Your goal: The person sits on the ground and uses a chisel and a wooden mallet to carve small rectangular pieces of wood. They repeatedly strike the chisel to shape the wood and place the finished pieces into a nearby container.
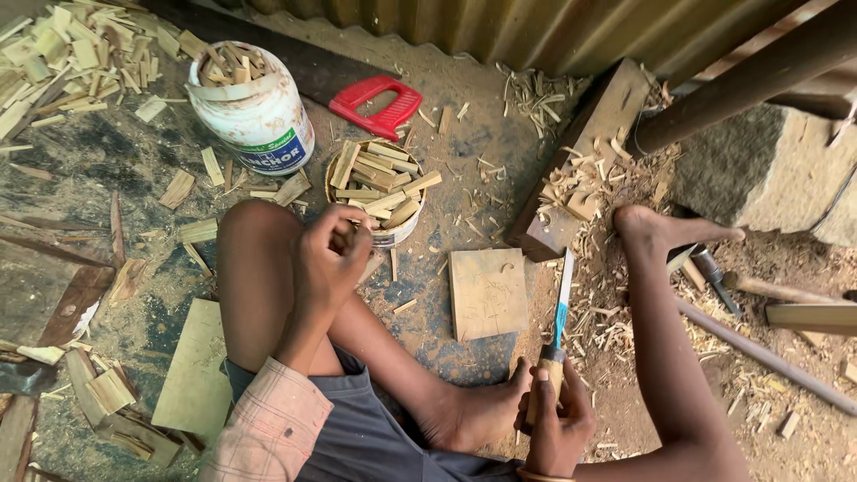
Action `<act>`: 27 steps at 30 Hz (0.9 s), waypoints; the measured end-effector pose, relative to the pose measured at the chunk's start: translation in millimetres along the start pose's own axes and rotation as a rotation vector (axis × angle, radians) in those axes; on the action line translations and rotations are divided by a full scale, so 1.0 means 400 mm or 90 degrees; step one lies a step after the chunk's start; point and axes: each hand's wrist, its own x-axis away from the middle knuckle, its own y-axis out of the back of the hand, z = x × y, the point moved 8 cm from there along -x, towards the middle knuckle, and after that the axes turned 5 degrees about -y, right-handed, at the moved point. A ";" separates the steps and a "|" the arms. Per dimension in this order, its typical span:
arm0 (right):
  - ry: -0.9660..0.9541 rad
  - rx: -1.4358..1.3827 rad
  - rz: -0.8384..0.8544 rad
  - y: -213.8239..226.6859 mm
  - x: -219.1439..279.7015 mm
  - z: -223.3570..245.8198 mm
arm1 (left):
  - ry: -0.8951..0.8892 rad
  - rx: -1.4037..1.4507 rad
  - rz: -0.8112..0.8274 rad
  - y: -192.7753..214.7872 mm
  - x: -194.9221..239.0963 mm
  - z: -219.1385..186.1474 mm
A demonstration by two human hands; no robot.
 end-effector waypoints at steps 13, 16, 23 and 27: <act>-0.175 0.024 0.005 0.008 -0.018 -0.035 | -0.139 -0.221 0.009 -0.031 -0.028 -0.051; -0.173 0.011 0.009 0.005 -0.029 -0.058 | -0.132 -0.239 -0.008 -0.021 -0.028 -0.068; -0.123 0.039 -0.005 0.006 -0.043 -0.050 | -0.059 -0.026 0.016 -0.031 -0.009 -0.129; -0.170 -0.078 -0.008 -0.007 -0.024 -0.034 | -0.066 0.005 0.112 -0.122 0.001 -0.175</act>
